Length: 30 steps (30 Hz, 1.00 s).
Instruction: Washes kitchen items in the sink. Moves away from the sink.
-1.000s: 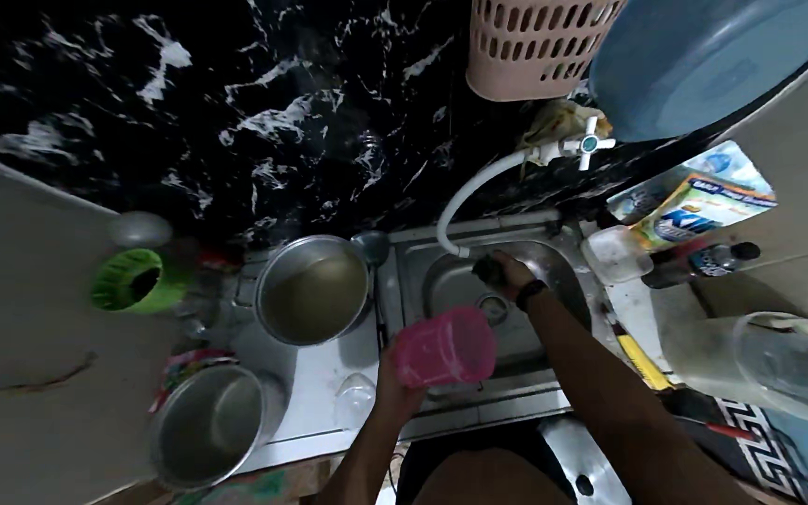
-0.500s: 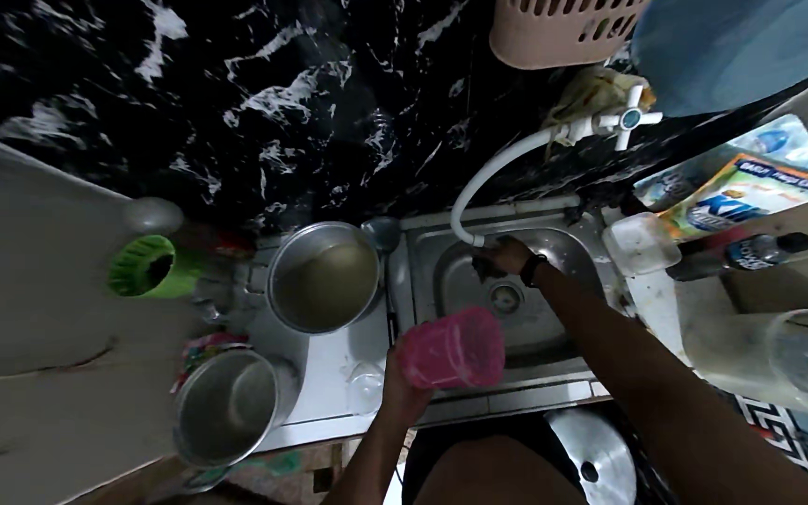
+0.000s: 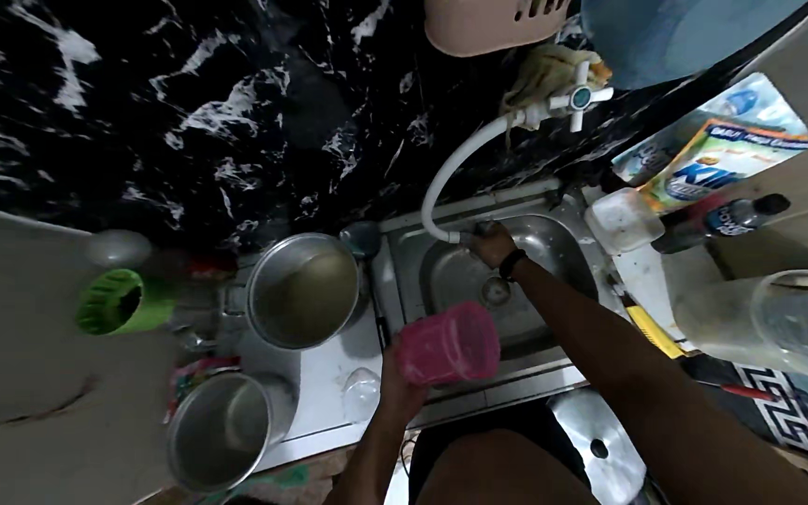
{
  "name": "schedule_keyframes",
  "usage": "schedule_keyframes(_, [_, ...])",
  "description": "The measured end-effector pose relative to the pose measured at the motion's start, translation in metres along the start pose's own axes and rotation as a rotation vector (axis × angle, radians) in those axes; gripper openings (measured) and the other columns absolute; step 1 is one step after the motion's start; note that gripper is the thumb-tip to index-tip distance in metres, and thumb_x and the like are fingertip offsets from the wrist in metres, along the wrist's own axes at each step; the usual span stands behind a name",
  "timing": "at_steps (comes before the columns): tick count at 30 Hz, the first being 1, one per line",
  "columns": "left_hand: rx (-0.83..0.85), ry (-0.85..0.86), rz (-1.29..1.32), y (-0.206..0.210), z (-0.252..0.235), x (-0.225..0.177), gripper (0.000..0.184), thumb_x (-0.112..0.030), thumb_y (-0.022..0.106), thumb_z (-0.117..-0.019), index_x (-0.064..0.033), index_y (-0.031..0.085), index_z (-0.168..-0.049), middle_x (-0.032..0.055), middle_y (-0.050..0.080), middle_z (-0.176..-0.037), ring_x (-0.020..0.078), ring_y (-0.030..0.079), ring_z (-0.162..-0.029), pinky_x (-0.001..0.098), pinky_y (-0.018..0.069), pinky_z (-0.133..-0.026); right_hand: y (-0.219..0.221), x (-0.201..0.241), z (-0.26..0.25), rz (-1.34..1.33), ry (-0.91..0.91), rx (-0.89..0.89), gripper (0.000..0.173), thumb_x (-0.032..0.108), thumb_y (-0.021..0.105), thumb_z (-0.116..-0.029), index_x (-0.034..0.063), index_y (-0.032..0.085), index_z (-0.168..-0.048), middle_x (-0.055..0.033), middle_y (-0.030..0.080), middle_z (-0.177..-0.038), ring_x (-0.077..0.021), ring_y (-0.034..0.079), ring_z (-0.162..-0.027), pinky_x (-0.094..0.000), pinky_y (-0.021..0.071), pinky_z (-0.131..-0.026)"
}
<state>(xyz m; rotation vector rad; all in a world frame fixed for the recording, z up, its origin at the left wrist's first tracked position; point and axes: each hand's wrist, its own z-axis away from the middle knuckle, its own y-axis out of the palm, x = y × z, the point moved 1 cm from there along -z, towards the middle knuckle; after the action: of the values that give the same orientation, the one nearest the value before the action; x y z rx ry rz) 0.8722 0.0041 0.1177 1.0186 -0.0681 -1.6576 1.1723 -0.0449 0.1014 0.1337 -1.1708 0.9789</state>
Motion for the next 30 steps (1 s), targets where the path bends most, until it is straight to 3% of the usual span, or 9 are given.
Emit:
schedule_keyframes(2, [0.012, 0.011, -0.016, 0.000, -0.001, 0.001, 0.059, -0.053, 0.021, -0.1064, -0.0111, 0.059, -0.124, 0.0108, 0.072, -0.105, 0.0232, 0.071, -0.097, 0.0470, 0.0611, -0.081, -0.001, 0.003, 0.001, 0.079, -0.027, 0.018, 0.032, 0.028, 0.076, -0.0924, 0.0020, 0.071, -0.109, -0.0178, 0.072, -0.097, -0.0307, 0.070, -0.087, -0.0544, 0.0577, -0.084])
schedule_keyframes(6, [-0.006, 0.031, -0.052, -0.003, -0.003, 0.003, 0.061, -0.056, 0.022, -0.1061, -0.0110, 0.059, -0.124, 0.0106, 0.072, -0.105, 0.0230, 0.071, -0.096, 0.0467, 0.0613, -0.079, -0.012, -0.004, 0.005, 0.163, -0.113, 0.062, 0.034, 0.025, 0.076, -0.0912, 0.0009, 0.071, -0.115, -0.0200, 0.071, -0.109, -0.0327, 0.070, -0.098, -0.0556, 0.0564, -0.091])
schedule_keyframes(10, [-0.022, 0.069, -0.193, -0.002, -0.009, 0.008, 0.056, -0.052, 0.023, -0.1080, -0.0128, 0.052, -0.135, 0.0067, 0.069, -0.113, 0.0179, 0.068, -0.102, 0.0438, 0.0606, -0.084, -0.051, -0.049, -0.005, 0.100, -0.008, 0.093, 0.057, 0.038, 0.083, -0.0863, 0.0072, 0.063, -0.130, -0.0164, 0.071, -0.111, -0.0287, 0.071, -0.093, -0.0517, 0.0603, -0.083])
schedule_keyframes(14, [-0.060, 0.051, -0.323, 0.016, -0.024, 0.008, 0.055, -0.049, 0.024, -0.1105, -0.0119, 0.050, -0.142, 0.0104, 0.067, -0.119, 0.0215, 0.068, -0.105, 0.0466, 0.0599, -0.084, -0.138, -0.065, 0.007, 0.192, 0.105, -0.194, 0.052, 0.030, 0.076, -0.0926, 0.0053, 0.060, -0.136, -0.0214, 0.069, -0.121, -0.0371, 0.069, -0.108, -0.0603, 0.0545, -0.096])
schedule_keyframes(17, [-0.065, 0.059, -0.574, 0.038, -0.044, 0.003, 0.053, -0.043, 0.031, -0.1117, -0.0103, 0.043, -0.151, 0.0115, 0.060, -0.137, 0.0201, 0.062, -0.120, 0.0436, 0.0556, -0.097, -0.204, -0.057, 0.026, 0.321, 0.149, -0.435, 0.049, 0.031, 0.069, -0.0964, 0.0092, 0.059, -0.140, -0.0218, 0.068, -0.126, -0.0406, 0.065, -0.116, -0.0653, 0.0491, -0.100])
schedule_keyframes(20, [0.049, 0.105, -0.937, 0.081, -0.081, -0.008, 0.053, -0.034, 0.043, -0.1103, -0.0064, 0.039, -0.155, 0.0172, 0.046, -0.154, 0.0260, 0.048, -0.139, 0.0456, 0.0430, -0.113, -0.241, -0.068, 0.030, 0.452, 0.218, -0.440, 0.048, 0.033, 0.063, -0.1013, 0.0063, 0.057, -0.141, -0.0258, 0.066, -0.127, -0.0453, 0.064, -0.118, -0.0671, 0.0472, -0.101])
schedule_keyframes(23, [0.145, 0.198, -1.143, 0.127, -0.115, -0.019, 0.060, -0.035, 0.067, -0.0997, -0.0055, 0.047, -0.148, 0.0194, 0.058, -0.139, 0.0264, 0.059, -0.126, 0.0452, 0.0495, -0.106, -0.223, -0.060, 0.040, 0.562, 0.210, -0.390, 0.052, 0.036, 0.068, -0.0973, 0.0034, 0.061, -0.137, -0.0283, 0.065, -0.129, -0.0491, 0.060, -0.123, -0.0713, 0.0436, -0.104])
schedule_keyframes(25, [0.178, 0.215, -1.277, 0.143, -0.141, -0.017, 0.077, -0.043, 0.081, -0.0864, -0.0059, 0.049, -0.146, 0.0179, 0.063, -0.132, 0.0269, 0.062, -0.122, 0.0483, 0.0510, -0.105, -0.183, -0.059, 0.055, 0.493, 0.086, -0.338, 0.054, 0.037, 0.073, -0.0944, 0.0100, 0.062, -0.140, -0.0238, 0.063, -0.136, -0.0435, 0.058, -0.128, -0.0654, 0.0451, -0.107])
schedule_keyframes(30, [0.333, 0.199, -1.347, 0.170, -0.163, -0.023, 0.103, -0.035, 0.089, -0.0787, -0.0180, 0.028, -0.160, 0.0183, 0.053, -0.146, 0.0319, 0.059, -0.127, 0.0531, 0.0511, -0.104, -0.084, -0.062, 0.061, 0.274, -0.116, 0.053, 0.097, 0.031, 0.090, -0.0775, 0.0189, 0.039, -0.159, -0.0129, 0.053, -0.151, -0.0267, 0.055, -0.136, -0.0497, 0.0461, -0.114])
